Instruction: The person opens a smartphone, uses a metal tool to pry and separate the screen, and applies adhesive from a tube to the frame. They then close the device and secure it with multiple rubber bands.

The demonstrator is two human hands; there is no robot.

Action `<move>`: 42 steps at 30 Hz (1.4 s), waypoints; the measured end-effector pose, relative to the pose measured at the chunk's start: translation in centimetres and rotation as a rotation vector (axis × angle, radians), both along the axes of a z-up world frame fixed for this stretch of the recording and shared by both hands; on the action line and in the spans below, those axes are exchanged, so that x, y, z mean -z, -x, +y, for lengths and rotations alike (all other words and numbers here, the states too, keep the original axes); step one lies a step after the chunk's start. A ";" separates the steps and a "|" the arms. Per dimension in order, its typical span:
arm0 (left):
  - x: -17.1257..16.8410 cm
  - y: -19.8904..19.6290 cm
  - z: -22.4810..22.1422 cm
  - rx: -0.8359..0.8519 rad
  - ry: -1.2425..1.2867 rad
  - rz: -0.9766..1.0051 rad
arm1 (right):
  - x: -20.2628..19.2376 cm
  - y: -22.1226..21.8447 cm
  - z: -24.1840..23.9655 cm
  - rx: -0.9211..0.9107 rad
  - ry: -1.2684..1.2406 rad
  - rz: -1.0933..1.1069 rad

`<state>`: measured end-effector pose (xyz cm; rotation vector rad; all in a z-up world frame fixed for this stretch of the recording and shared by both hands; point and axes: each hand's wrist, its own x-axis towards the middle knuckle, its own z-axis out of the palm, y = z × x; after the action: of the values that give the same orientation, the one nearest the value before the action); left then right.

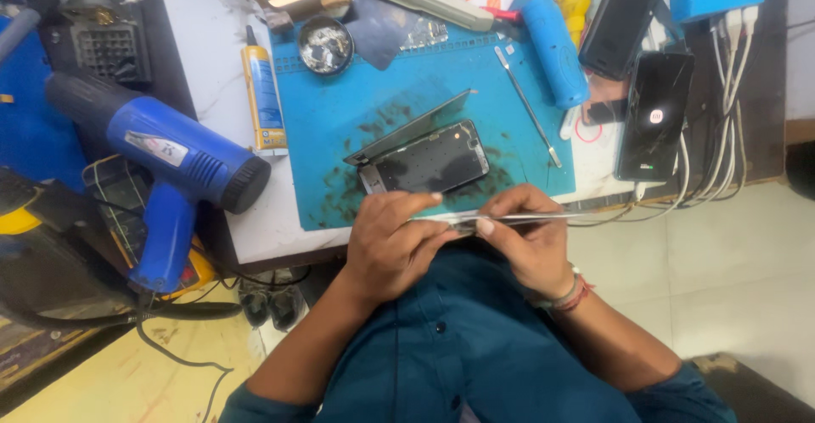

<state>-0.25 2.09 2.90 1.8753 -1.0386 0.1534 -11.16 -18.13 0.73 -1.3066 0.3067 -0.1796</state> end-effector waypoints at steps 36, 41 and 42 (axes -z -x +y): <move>-3.4 -10.6 6.0 -0.778 -0.763 -0.179 | -2.6 -4.3 -2.1 0.101 1.082 -0.308; -5.0 -4.4 7.8 -0.808 -0.252 -0.153 | -3.7 -4.9 1.3 -0.286 0.905 -0.606; -5.1 -2.9 8.1 -0.778 -0.242 -0.218 | -4.0 -5.2 2.0 -0.387 0.835 -0.569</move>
<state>2.69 10.17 7.96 2.4449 -0.4190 0.7204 -6.00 -16.12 4.77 -2.0279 -0.5700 -0.3601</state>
